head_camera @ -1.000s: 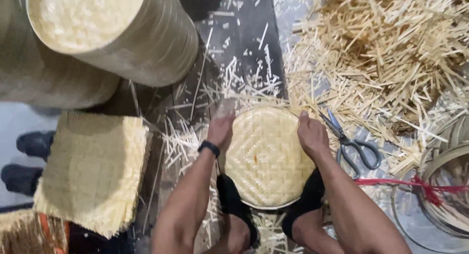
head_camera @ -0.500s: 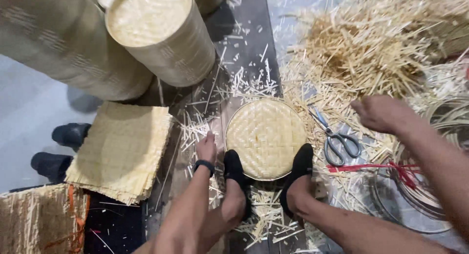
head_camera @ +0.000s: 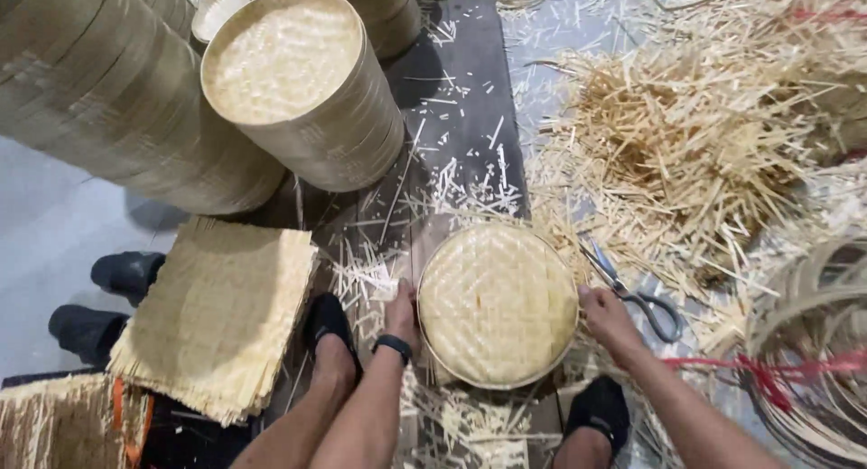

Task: Assembling and trimming a circular bamboo steamer lid or base using a wooden mold and scissors.

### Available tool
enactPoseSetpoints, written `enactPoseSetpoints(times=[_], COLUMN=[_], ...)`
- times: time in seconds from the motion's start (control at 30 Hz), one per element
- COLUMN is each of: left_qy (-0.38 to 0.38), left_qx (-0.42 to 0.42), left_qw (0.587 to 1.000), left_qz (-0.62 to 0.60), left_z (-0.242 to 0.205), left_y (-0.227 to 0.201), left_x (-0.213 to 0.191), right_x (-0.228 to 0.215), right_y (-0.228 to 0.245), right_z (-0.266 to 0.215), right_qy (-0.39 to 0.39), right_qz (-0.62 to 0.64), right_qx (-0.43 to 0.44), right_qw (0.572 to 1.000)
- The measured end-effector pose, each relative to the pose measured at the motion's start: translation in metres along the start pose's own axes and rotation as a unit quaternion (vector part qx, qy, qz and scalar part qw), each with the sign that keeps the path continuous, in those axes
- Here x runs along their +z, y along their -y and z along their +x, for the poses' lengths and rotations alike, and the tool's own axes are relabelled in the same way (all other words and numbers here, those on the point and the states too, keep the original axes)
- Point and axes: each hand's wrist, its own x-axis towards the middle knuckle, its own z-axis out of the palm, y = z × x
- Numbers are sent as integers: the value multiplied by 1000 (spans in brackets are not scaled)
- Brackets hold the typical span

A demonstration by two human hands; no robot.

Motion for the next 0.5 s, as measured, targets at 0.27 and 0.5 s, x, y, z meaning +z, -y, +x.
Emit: enactPoseSetpoints(times=[0.27, 0.5], left_qy=[-56, 229], left_qx=[79, 4], left_qw=[984, 908], left_qz=[-150, -351], left_z=[-61, -62], left_y=[-43, -53], left_x=[36, 6], right_x=[10, -45], right_y=[57, 49], right_z=[-18, -39], right_qy=[-38, 188], right_qz=[404, 507], right_qx=[-34, 20], right_qw=[913, 841])
